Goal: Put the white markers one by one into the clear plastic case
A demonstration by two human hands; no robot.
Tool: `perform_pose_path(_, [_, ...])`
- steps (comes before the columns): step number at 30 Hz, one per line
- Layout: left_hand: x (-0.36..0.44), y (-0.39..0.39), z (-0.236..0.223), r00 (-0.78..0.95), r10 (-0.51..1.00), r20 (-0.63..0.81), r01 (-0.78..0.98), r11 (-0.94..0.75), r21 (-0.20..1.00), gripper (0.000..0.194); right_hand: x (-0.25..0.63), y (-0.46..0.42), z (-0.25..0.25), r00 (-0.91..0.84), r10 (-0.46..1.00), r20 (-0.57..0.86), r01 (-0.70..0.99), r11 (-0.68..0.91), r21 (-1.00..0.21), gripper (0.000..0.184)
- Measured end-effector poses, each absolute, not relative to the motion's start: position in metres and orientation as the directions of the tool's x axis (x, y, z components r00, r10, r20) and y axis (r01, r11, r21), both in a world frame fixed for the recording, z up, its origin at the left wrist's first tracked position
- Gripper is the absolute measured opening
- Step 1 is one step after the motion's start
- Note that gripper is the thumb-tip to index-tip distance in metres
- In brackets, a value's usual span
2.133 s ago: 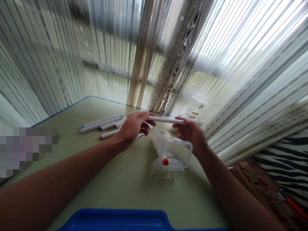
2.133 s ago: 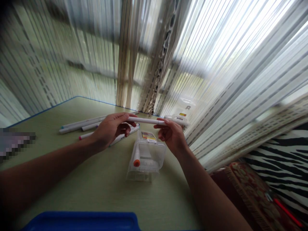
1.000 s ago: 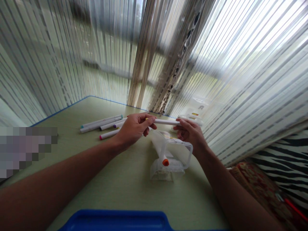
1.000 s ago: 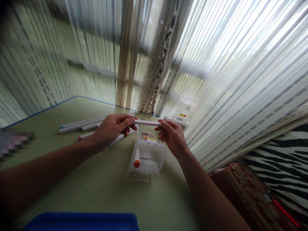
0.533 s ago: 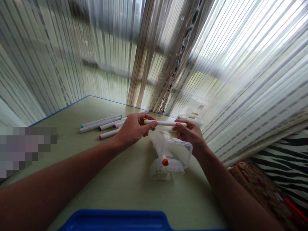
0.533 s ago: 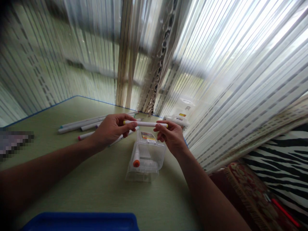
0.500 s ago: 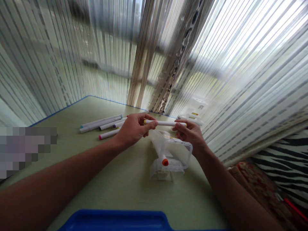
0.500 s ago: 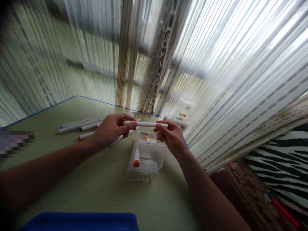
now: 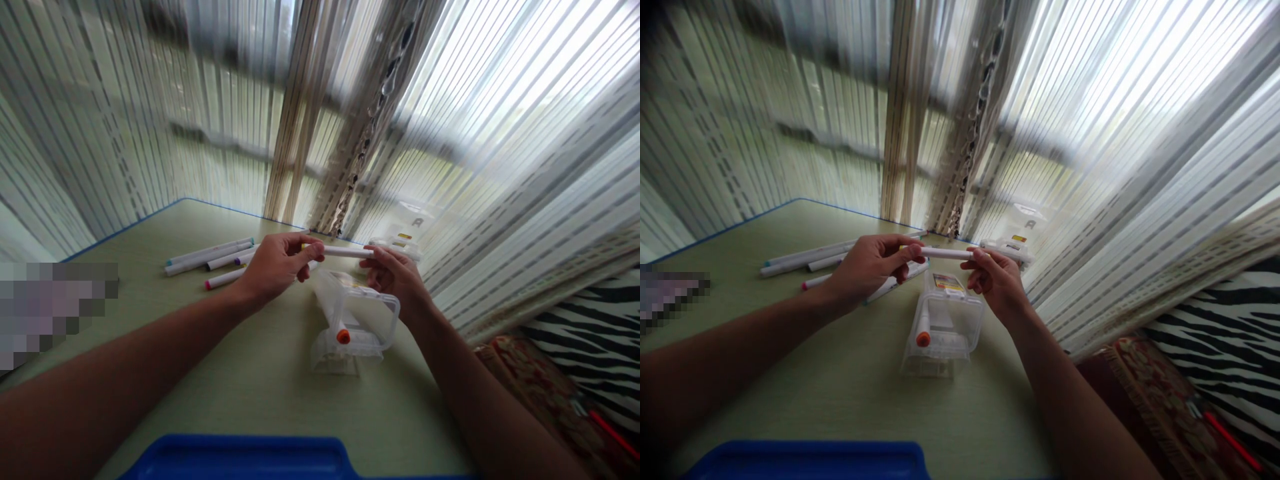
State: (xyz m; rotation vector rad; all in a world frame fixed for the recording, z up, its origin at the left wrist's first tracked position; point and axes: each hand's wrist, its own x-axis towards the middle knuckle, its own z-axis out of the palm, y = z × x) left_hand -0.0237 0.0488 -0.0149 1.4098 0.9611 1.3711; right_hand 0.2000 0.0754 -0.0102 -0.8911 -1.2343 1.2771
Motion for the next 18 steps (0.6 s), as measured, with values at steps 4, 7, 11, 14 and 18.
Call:
perform_pose_path(4, [-0.0231, 0.0496, -0.0155, 0.068, 0.961, 0.268, -0.091, -0.261, 0.961, 0.024, 0.2, 0.0753, -0.0089, -0.116, 0.982, 0.148, -0.217, 0.12, -0.969, 0.031])
perform_pose_path(7, [-0.0227, 0.0512, -0.0171, 0.062, 0.965, 0.256, -0.132, -0.246, 0.96, 0.024, 0.2003, 0.0752, -0.0072, -0.124, 0.985, 0.123, -0.253, 0.088, -0.963, 0.027])
perform_pose_path(11, [-0.0224, 0.0523, -0.0179, 0.051, 0.973, 0.225, -0.184, -0.213, 0.96, 0.023, 0.2011, 0.075, -0.0043, -0.148, 0.986, 0.077, -0.292, 0.031, -0.956, 0.024])
perform_pose_path(14, [-0.0226, 0.052, -0.0171, 0.05, 0.978, 0.204, -0.208, -0.189, 0.96, 0.023, 0.2016, 0.0745, -0.0028, -0.162, 0.984, 0.071, -0.301, 0.019, -0.953, 0.023])
perform_pose_path(18, [-0.0227, 0.0512, -0.015, 0.044, 0.984, 0.172, -0.245, -0.156, 0.957, 0.022, 0.2016, 0.074, -0.0018, -0.151, 0.987, 0.054, -0.312, 0.004, -0.95, 0.023])
